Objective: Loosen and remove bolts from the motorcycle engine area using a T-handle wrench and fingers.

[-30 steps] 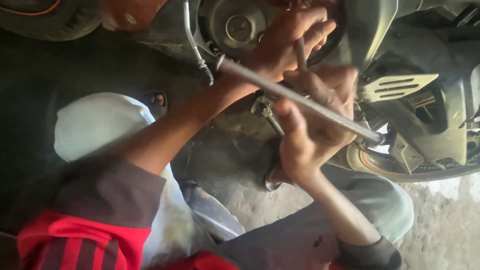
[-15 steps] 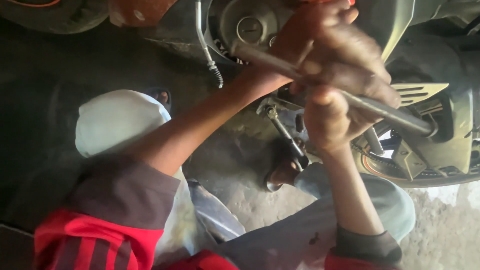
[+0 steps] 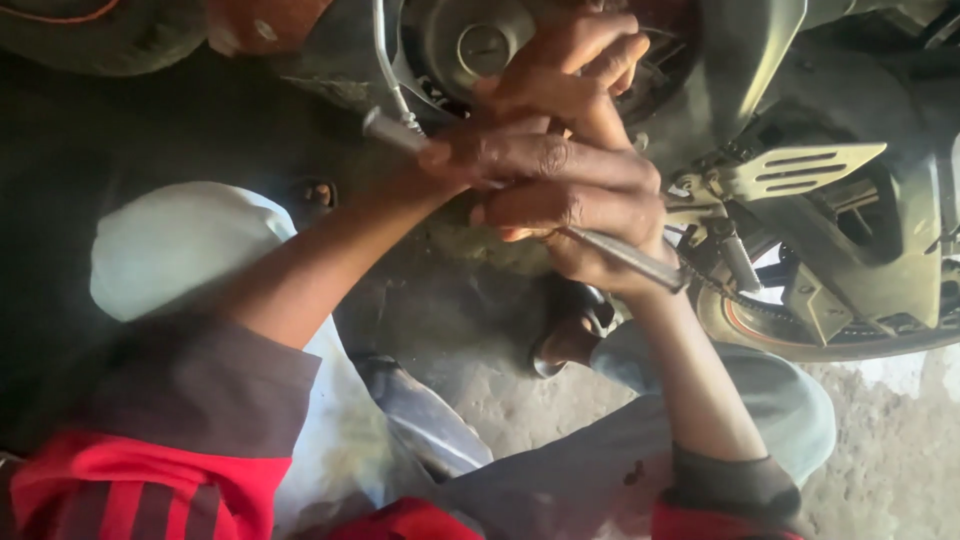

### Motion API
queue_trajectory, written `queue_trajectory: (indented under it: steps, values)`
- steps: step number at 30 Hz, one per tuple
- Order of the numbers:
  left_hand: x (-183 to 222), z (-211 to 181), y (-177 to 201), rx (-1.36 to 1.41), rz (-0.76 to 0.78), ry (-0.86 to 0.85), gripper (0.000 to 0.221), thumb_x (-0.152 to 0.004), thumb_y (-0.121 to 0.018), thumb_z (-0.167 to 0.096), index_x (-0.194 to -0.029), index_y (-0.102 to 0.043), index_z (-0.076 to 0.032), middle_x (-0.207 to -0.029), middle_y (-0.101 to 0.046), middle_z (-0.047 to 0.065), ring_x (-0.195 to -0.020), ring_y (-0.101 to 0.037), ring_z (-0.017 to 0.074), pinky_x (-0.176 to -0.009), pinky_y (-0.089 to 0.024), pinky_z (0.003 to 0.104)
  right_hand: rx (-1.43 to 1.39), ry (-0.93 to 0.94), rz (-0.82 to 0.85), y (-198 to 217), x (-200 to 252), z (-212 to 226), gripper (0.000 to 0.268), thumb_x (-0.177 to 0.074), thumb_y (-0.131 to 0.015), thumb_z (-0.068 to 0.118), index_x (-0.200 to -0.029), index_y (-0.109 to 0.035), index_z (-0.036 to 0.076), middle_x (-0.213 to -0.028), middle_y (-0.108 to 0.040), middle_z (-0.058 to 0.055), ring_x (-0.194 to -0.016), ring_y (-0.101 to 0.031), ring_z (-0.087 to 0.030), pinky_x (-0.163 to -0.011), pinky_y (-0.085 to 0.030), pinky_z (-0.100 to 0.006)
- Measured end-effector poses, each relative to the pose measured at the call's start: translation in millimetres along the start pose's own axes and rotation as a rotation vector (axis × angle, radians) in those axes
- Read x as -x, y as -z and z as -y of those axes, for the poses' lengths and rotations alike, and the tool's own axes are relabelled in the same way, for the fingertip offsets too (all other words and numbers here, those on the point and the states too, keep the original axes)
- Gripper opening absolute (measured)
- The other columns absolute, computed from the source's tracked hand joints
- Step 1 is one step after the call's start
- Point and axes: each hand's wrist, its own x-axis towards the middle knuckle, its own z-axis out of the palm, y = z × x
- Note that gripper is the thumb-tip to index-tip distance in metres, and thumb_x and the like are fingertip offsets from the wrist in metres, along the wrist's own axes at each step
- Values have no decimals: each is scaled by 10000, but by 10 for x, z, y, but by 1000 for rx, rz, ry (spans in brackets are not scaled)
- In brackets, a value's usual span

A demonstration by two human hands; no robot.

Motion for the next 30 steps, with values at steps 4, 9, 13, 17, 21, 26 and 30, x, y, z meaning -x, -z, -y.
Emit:
queue_trajectory:
  steps: [4, 9, 13, 17, 21, 26, 30]
  values:
    - [-100, 93, -36, -237, -27, -71, 371, -987, -652, -176, -1317, -526, -63, -1231, -586, 49, -1145, -604, 261, -964, -475, 392, 373, 257, -67, 72, 100, -132, 144, -915, -819, 135, -941, -681, 104, -1183, -730, -73, -1174, -606, -403, -987, -464, -566]
    - [-333, 379, -166, -520, -53, -177, 290, -888, -706, -108, -1172, -648, -98, -1052, -684, -3, -939, -721, 232, -782, -561, 390, 1079, 80, -150, 182, -50, 224, 175, -984, -764, 212, -893, -706, 75, -1177, -785, -88, -1138, -582, -459, -992, -365, -668]
    - [-545, -14, -459, -402, -199, 187, 129, -988, -676, -149, -1108, -667, -105, -979, -730, 25, -887, -734, 166, -791, -573, 352, 1178, -275, -25, 359, -320, 569, 189, -1034, -744, 223, -950, -763, 55, -1155, -773, -118, -1053, -591, -463, -957, -385, -650]
    - [-405, -25, -521, -743, -233, -311, 181, -868, -716, -139, -1003, -631, -54, -937, -657, 81, -951, -602, 286, -908, -407, 448, 840, -1082, 227, 430, -407, 748, 342, -1014, -668, 393, -992, -748, 62, -933, -725, -161, -852, -684, -343, -815, -493, -482]
    - [-413, 56, -519, -818, -90, -136, 233, -1029, -720, -258, -906, -652, -72, -878, -621, 62, -934, -603, 284, -936, -411, 452, 79, -1143, 44, 461, -164, 700, 371, -1002, -592, 307, -1295, -657, 89, -939, -770, -165, -864, -735, -238, -842, -574, -320]
    - [-375, 101, -460, -753, -127, -190, 216, -1038, -705, -242, -920, -648, -70, -904, -650, 62, -942, -628, 270, -891, -448, 465, -564, -988, -192, 540, -85, 561, 436, -978, -598, 418, -1221, -719, 76, -1227, -729, -150, -949, -725, -213, -968, -583, -320]
    - [-341, 361, -476, -704, -296, -229, 196, -1048, -685, -280, -1019, -672, -87, -977, -687, 59, -969, -668, 249, -873, -524, 417, -724, -553, -47, 563, 47, 262, 400, -993, -730, 426, -1046, -744, 30, -1360, -661, -141, -1357, -565, -239, -1203, -430, -336]
